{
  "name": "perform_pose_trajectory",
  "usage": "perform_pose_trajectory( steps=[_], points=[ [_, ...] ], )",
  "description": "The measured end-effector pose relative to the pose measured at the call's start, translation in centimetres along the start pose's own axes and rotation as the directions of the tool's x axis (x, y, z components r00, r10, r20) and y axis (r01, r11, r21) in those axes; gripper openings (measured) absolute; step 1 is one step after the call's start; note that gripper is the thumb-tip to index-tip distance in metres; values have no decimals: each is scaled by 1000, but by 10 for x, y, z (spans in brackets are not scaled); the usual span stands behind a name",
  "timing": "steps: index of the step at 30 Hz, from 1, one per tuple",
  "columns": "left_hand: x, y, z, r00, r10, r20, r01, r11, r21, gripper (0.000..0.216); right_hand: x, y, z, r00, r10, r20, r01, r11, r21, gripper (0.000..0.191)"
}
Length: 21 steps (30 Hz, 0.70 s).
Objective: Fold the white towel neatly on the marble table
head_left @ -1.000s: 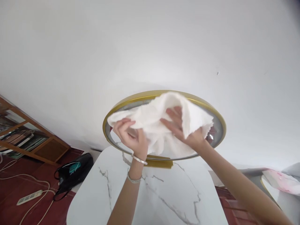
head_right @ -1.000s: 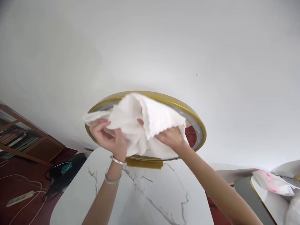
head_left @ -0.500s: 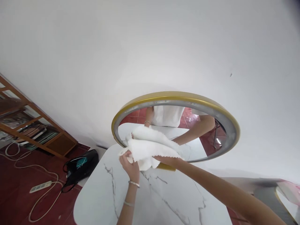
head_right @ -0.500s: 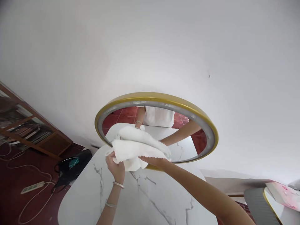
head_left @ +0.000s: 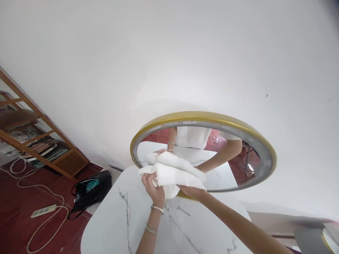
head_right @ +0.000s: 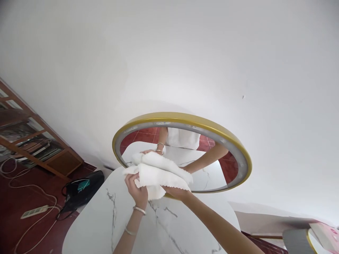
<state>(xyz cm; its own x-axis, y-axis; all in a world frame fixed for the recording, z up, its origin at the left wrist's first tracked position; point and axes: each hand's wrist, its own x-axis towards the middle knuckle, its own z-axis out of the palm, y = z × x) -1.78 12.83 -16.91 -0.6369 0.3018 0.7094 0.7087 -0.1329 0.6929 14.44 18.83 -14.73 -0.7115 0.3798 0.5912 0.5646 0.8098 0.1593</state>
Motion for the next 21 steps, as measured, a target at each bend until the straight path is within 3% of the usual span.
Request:
perform_pose_trajectory(
  steps=[3,6,8,9,11,13,15,18,21],
  points=[
    [62,55,9,973,160,-167,-178,979,-102,10,20,15,-22,989,143,-26,-142,990,18,41],
    [123,112,16,892,360,-275,-404,906,-127,12,50,32,-52,960,235,-154,-241,970,-20,29],
    [155,146,18,856,467,-222,-500,858,-120,14,76,40,-78,894,250,-372,-294,954,-65,36],
    [167,160,17,846,505,-172,-526,843,-114,15,89,43,-92,835,231,-499,-315,945,-91,40],
    [185,178,14,841,537,-70,-542,834,-109,18,114,44,-120,749,145,-646,-307,940,-146,45],
    [194,182,9,848,530,8,-525,842,-120,19,133,43,-143,758,79,-647,-267,943,-197,48],
    [198,172,4,868,494,57,-483,865,-137,21,146,39,-158,825,53,-563,-219,948,-231,51],
    [199,141,-4,916,393,79,-379,913,-149,24,164,30,-168,935,39,-352,-125,967,-224,57],
    [198,102,-12,968,237,79,-223,962,-157,30,190,16,-161,994,-9,-105,-3,993,-118,59]
  ],
)
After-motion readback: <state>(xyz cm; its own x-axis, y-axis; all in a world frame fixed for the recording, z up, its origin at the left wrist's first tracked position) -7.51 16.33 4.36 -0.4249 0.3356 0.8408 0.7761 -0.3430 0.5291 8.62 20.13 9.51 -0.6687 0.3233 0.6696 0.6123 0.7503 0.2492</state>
